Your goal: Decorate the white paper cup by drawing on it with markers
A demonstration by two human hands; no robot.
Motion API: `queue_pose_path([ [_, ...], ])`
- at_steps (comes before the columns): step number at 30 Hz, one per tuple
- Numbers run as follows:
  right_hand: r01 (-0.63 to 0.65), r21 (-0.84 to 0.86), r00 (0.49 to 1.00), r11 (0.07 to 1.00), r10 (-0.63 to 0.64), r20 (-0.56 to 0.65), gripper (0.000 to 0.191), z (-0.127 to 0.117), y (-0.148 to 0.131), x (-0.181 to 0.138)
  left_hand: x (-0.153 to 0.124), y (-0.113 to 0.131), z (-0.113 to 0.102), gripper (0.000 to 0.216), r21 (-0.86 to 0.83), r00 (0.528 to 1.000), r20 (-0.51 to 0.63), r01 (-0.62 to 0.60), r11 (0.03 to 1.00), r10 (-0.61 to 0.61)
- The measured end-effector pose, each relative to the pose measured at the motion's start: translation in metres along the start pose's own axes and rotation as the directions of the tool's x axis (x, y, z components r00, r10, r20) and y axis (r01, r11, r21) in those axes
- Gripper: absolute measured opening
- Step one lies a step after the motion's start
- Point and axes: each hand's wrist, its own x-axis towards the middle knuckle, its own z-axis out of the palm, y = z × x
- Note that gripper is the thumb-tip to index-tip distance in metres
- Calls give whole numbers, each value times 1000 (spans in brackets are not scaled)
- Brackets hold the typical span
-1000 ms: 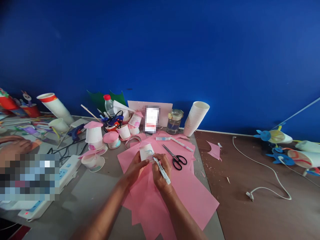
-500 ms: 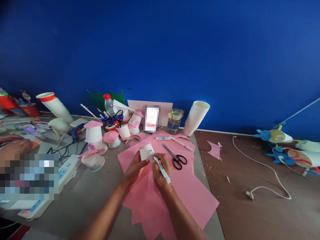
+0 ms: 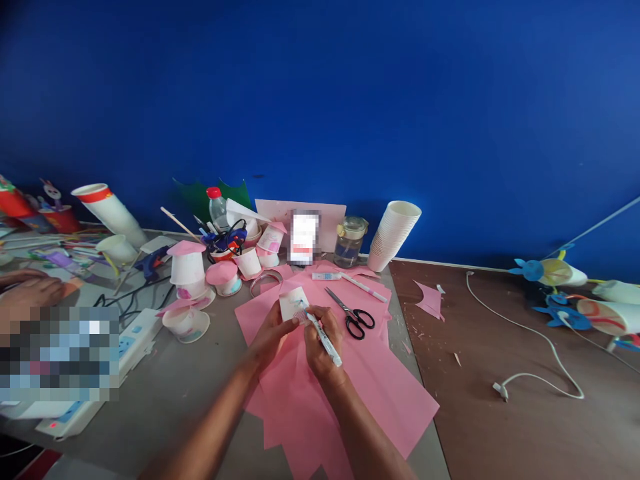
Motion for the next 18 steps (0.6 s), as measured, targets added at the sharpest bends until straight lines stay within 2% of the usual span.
queue_pose_path([
  [4, -55, -8, 999, 998, 55, -3, 16, -1, -2, 1, 0, 1, 0, 49, 0, 1000, -14, 2, 1000, -2],
  [10, -61, 19, 998, 998, 61, -7, 14, 0, -3, 1, -1, 2, 0, 49, 17, 1000, -9, 7, 1000, -7],
  [14, -116, 36, 987, 993, 119, -106, 14, 4, 3, 0, -2, 5, 2, 49, 26, 1000, 3, 11, 1000, -11],
  [18, -134, 59, 976, 989, 142, -167, 27, 7, 6, 0, -3, 8, 4, 47, 13, 1000, 23, 6, 1000, -6],
])
